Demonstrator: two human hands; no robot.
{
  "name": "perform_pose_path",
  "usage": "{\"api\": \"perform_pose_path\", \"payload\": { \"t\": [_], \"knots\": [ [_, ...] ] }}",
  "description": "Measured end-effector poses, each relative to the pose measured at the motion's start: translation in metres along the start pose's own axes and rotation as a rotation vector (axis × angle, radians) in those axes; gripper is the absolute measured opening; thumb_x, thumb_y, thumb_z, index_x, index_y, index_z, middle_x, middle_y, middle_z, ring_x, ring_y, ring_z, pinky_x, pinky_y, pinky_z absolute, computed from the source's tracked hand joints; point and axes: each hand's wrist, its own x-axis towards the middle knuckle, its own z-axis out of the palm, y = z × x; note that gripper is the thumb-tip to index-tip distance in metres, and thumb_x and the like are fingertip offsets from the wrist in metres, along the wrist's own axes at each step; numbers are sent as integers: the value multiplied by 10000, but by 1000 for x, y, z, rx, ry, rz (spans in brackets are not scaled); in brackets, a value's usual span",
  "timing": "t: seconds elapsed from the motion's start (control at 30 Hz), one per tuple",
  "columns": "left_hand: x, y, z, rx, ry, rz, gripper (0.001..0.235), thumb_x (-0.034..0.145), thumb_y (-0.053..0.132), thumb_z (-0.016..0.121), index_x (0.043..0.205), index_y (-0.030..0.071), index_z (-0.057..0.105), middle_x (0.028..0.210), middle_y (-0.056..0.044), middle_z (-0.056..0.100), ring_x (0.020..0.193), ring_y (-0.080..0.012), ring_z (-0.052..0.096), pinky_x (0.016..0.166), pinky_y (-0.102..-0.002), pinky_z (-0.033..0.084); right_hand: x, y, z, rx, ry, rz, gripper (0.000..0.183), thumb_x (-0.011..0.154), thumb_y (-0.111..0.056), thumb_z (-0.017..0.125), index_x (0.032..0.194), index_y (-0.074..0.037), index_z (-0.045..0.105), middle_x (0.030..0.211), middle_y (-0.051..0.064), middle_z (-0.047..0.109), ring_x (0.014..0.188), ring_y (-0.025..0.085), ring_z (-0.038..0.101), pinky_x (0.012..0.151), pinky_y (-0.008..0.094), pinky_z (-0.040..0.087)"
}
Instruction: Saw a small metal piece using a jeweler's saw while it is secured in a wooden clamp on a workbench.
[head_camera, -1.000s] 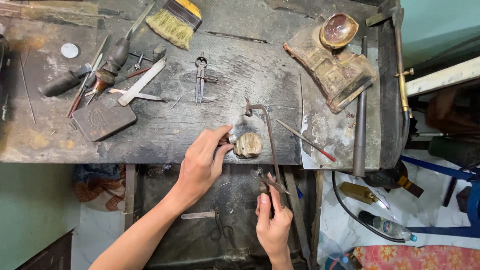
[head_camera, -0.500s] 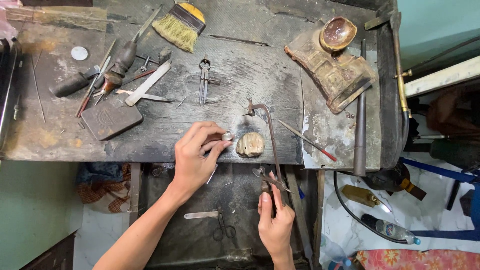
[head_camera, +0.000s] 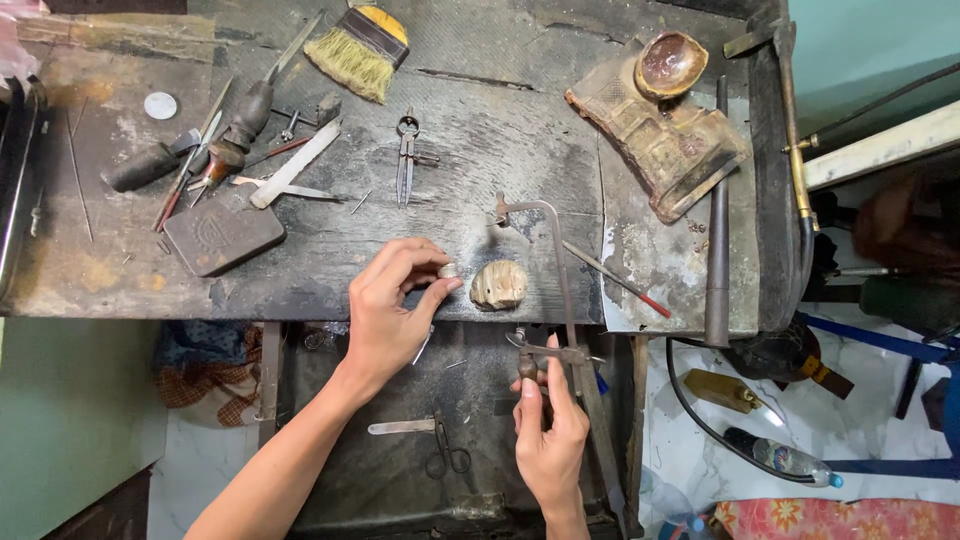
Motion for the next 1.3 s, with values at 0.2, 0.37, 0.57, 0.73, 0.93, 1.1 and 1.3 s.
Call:
{"api": "perform_pose_path", "payload": {
  "t": [0.2,0.37,0.57,0.73,0.93,1.1,1.3],
  "knots": [
    [2,3,-1,85,-8,66,150,917,44,778,1028,7,685,1049,-140,674,929,-218,679,795,-290,547,2,-3,-3,4,10,48,543,1036,-170,514,1558,-64,405,815,45,657,483,98,477,458,231,483],
    [2,4,-8,150,-27,76,173,932,48,762,1103,42,735,1067,-113,640,912,-209,656,831,-312,530,1,2,-3,3,15,14,542,1030,-156,531,1544,-35,413,812,55,663,507,102,484,470,240,500],
    [7,10,-21,311,-192,34,326,960,35,687,1283,19,645,1066,-117,660,871,-227,658,830,-349,513,2,7,-5,-12,29,-9,537,1024,-164,539,1531,-26,430,800,44,669,480,107,480,466,248,485],
    [2,12,-25,353,-235,98,298,980,38,660,1263,-37,603,1216,-191,661,1093,-339,654,947,-426,523,1,-1,-5,13,9,5,572,1023,-139,523,1561,-12,375,823,28,655,517,99,471,490,250,485],
    [-4,15,-43,468,-139,79,415,1020,205,707,711,117,445,536,-25,364,473,-145,299,480,-370,293,-6,-1,-2,147,86,24,601,984,-115,588,1548,-18,403,794,65,629,497,96,461,428,248,460],
    [32,16,-82,686,-121,60,464,978,-19,679,1433,25,600,1167,-185,662,1038,-300,546,879,-388,529,-12,0,2,221,109,-105,604,996,-48,556,1555,28,340,825,141,625,465,126,454,388,272,372],
    [58,-40,-114,958,-52,-96,308,1011,192,718,1245,-4,679,1038,-216,656,1045,-417,555,785,-545,511,-16,-1,6,250,114,-151,581,990,-61,574,1535,7,384,812,127,661,461,105,468,377,233,402]
  ]
}}
